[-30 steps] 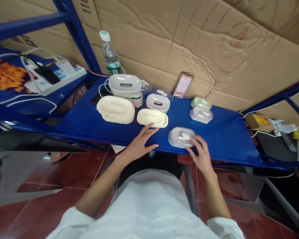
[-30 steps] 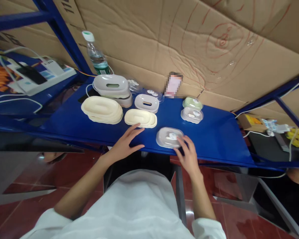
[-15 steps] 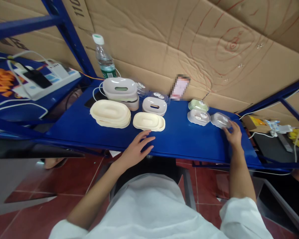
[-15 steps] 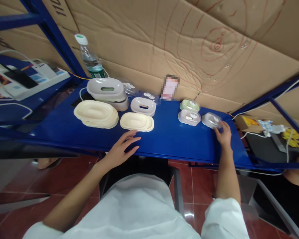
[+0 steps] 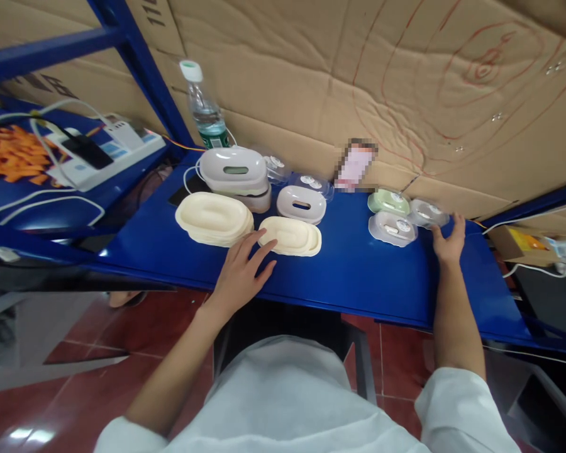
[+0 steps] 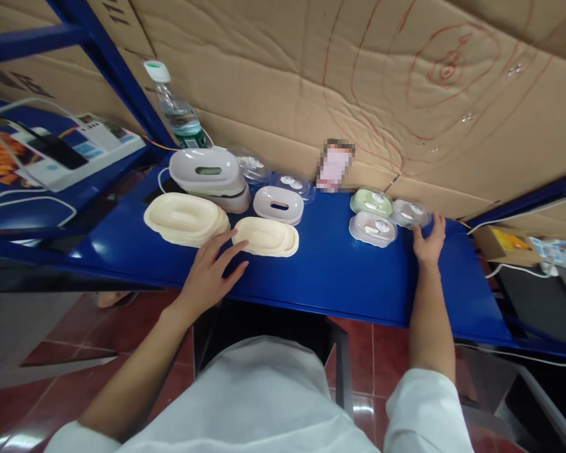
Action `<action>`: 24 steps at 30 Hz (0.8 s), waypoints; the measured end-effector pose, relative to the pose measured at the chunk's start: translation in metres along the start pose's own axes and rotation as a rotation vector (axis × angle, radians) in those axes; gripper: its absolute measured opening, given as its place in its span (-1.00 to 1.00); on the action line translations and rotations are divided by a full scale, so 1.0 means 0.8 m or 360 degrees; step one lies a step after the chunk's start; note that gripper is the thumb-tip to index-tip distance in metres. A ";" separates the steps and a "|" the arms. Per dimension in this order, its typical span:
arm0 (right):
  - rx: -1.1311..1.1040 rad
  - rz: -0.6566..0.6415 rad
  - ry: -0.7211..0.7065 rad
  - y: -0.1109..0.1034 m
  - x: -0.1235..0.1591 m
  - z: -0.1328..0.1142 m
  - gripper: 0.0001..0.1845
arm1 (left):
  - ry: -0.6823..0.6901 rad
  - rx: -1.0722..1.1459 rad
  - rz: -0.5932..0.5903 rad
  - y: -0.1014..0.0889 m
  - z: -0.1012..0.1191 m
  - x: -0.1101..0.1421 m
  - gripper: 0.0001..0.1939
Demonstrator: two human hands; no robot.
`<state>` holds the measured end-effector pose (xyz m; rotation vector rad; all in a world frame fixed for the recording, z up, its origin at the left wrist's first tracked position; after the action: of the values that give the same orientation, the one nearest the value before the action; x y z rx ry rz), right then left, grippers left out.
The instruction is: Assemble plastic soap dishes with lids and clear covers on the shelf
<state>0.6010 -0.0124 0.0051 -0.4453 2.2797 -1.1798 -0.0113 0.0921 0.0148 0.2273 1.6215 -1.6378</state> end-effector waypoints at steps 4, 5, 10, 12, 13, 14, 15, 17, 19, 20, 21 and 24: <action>0.0029 -0.0046 0.0041 0.008 0.006 -0.003 -0.26 | -0.0059 -0.0003 -0.0137 0.019 -0.004 -0.004 -0.57; 0.0036 -0.0060 0.0052 0.010 0.007 -0.003 -0.25 | -0.0081 -0.0001 -0.0158 0.022 -0.005 -0.003 -0.59; 0.0065 -0.0077 0.0096 0.015 0.005 0.001 -0.16 | -0.0146 0.0007 -0.0127 0.019 -0.008 0.001 -0.65; 0.0078 -0.0073 0.0098 0.015 0.004 0.003 -0.15 | -0.0169 0.0014 -0.0118 0.018 -0.008 0.002 -0.66; 0.0085 -0.0069 0.0095 0.015 0.004 0.004 -0.14 | -0.0180 0.0019 -0.0110 0.018 -0.009 0.002 -0.66; 0.0091 -0.0065 0.0089 0.016 0.005 0.004 -0.14 | -0.0188 0.0023 -0.0100 0.018 -0.010 0.002 -0.67; 0.0095 -0.0059 0.0082 0.017 0.005 0.005 -0.13 | -0.0192 0.0029 -0.0088 0.017 -0.010 0.003 -0.67; 0.0099 -0.0036 0.0065 0.019 0.007 0.008 -0.14 | -0.0198 0.0044 -0.0060 0.017 -0.011 0.003 -0.70; 0.0087 0.0003 0.0047 0.016 0.006 0.010 -0.16 | -0.0212 0.0063 -0.0029 0.016 -0.011 0.004 -0.74; 0.0073 0.0031 0.0036 0.011 0.004 0.010 -0.16 | -0.0224 0.0073 -0.0015 0.015 -0.011 0.004 -0.76; 0.0054 0.0065 0.0028 0.004 0.001 0.009 -0.16 | -0.0240 0.0081 -0.0002 0.014 -0.011 0.004 -0.78; -0.0007 0.0271 -0.0029 -0.028 0.005 -0.019 -0.17 | -0.0245 0.0099 0.0034 0.008 -0.009 0.005 -0.83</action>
<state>0.5901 -0.0172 0.0299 -0.2562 2.2551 -1.0817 -0.0131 0.0977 0.0061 0.1461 1.4496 -1.6492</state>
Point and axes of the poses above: each hand's wrist, its own x-axis away from the middle knuckle, its own y-axis out of the palm, z = x × y, the point moved 7 cm from there along -x, towards the middle knuckle, and after that the axes turned 12 degrees about y, right-handed, at the moved point
